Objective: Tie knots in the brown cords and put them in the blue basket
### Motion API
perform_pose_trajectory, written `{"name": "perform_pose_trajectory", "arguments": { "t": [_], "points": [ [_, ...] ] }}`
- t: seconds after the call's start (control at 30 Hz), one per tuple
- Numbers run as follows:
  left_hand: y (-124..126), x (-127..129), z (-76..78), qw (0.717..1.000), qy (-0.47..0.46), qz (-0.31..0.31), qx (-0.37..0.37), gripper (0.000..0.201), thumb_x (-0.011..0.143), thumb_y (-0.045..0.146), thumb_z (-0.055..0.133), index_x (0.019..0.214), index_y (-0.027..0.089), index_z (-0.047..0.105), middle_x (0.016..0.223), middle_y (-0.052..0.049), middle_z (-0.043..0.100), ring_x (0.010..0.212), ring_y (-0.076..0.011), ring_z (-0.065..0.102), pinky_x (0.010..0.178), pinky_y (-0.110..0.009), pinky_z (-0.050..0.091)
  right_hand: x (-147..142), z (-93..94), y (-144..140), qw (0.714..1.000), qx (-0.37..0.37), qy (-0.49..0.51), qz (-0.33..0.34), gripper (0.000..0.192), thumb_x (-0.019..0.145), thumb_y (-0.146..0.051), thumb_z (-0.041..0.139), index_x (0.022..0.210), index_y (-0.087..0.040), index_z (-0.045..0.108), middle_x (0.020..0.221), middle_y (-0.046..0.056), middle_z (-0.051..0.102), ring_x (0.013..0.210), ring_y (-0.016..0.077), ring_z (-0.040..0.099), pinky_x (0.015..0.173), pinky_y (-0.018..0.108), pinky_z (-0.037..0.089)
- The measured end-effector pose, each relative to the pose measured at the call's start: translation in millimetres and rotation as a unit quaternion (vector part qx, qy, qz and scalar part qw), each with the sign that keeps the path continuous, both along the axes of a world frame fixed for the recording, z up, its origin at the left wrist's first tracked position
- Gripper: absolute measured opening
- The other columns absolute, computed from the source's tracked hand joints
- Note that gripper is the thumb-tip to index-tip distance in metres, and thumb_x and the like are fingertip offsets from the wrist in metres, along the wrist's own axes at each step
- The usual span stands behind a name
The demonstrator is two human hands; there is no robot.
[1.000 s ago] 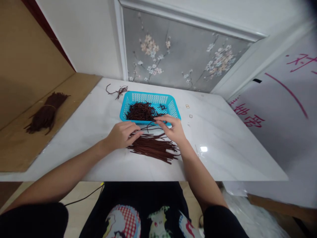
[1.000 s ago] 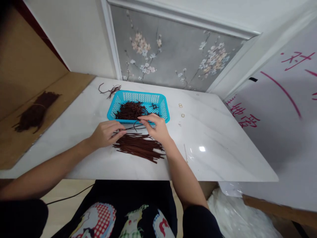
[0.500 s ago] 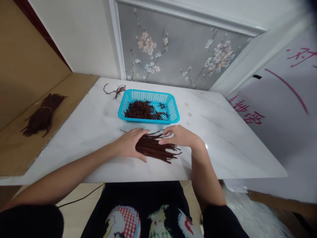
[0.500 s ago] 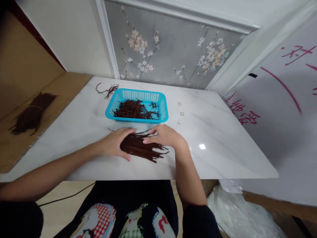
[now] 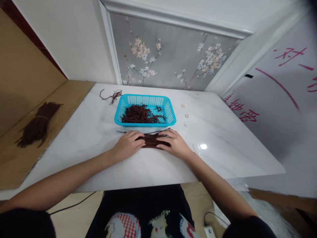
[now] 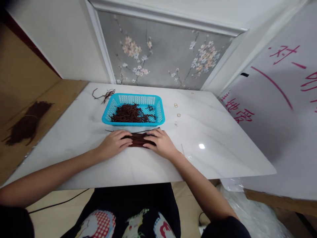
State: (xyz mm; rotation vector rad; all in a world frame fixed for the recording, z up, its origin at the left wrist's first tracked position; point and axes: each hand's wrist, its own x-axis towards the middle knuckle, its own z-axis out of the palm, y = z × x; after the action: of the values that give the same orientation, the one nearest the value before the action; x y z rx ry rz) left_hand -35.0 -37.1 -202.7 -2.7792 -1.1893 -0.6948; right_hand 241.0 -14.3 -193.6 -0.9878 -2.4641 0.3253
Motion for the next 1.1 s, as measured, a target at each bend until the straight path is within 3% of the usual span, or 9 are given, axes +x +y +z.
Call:
{"name": "perform_pose_trajectory", "arguments": {
  "t": [0.17,0.33,0.5,0.67,0.8,0.93,1.1],
  "points": [
    [0.8,0.7,8.1,0.998,0.036,-0.009,0.048,0.023,0.099,0.026,0.048,0.094,0.018,0.070,0.099,-0.007,0.073,0.093,-0.0209,0.067,0.084,-0.037,0.051,-16.3,0.7,-5.5,1.000,0.003,0.019,0.002,0.016,0.093,-0.030,0.062,0.095,-0.025,0.077,0.105,0.006,0.077,0.106,0.0248,0.065,0.092,0.043,0.051],
    [6.6,-4.1,21.1,0.994,0.076,-0.001,0.080,0.027,0.101,0.029,0.044,0.091,0.018,0.067,0.078,-0.006,0.069,0.071,-0.0185,0.064,0.067,-0.031,0.049,-22.4,20.1,-7.4,0.997,-0.037,0.061,-0.021,0.017,0.095,-0.028,0.057,0.094,-0.023,0.073,0.099,0.007,0.077,0.097,0.0234,0.068,0.090,0.041,0.052],
    [8.0,-8.1,28.9,0.999,-0.008,-0.013,0.032,0.024,0.100,0.029,0.047,0.098,0.018,0.068,0.086,-0.006,0.074,0.077,-0.0177,0.069,0.070,-0.030,0.053,-34.5,26.5,-7.8,0.993,-0.072,0.084,-0.029,0.023,0.090,-0.038,0.065,0.105,-0.022,0.071,0.105,0.007,0.077,0.099,0.0245,0.069,0.090,0.040,0.053],
    [3.0,-8.1,33.5,0.994,-0.109,-0.020,-0.020,0.027,0.101,0.028,0.045,0.110,0.020,0.070,0.101,-0.005,0.077,0.086,-0.0165,0.073,0.077,-0.029,0.057,-45.6,22.4,-5.4,0.993,-0.063,0.098,0.001,0.018,0.096,-0.026,0.057,0.098,-0.022,0.074,0.098,0.005,0.078,0.089,0.0206,0.070,0.086,0.036,0.053],
    [2.1,-9.7,37.7,0.998,-0.066,0.001,0.001,0.027,0.100,0.033,0.048,0.109,0.020,0.070,0.099,-0.005,0.077,0.085,-0.0184,0.073,0.077,-0.031,0.055,-45.7,28.1,-6.4,0.993,-0.054,0.104,-0.010,0.017,0.096,-0.026,0.056,0.099,-0.022,0.073,0.097,0.006,0.077,0.089,0.0209,0.068,0.085,0.036,0.053],
    [2.7,-6.0,44.4,0.998,-0.048,-0.025,0.028,0.024,0.099,0.031,0.050,0.096,0.019,0.071,0.092,-0.005,0.076,0.084,-0.0182,0.070,0.077,-0.032,0.050,-47.0,36.3,-11.7,0.993,-0.042,0.107,-0.002,0.018,0.096,-0.025,0.056,0.097,-0.021,0.073,0.097,0.007,0.077,0.091,0.0217,0.067,0.086,0.037,0.052],
    [1.9,-1.9,49.1,0.997,-0.060,-0.026,0.031,0.021,0.095,0.030,0.055,0.084,0.018,0.069,0.075,-0.002,0.072,0.069,-0.0152,0.064,0.066,-0.028,0.044,-47.3,45.8,-18.7,0.984,-0.084,0.154,-0.022,0.014,0.093,-0.022,0.060,0.093,-0.022,0.074,0.091,0.005,0.077,0.086,0.0200,0.068,0.083,0.035,0.051]
  ]
}}
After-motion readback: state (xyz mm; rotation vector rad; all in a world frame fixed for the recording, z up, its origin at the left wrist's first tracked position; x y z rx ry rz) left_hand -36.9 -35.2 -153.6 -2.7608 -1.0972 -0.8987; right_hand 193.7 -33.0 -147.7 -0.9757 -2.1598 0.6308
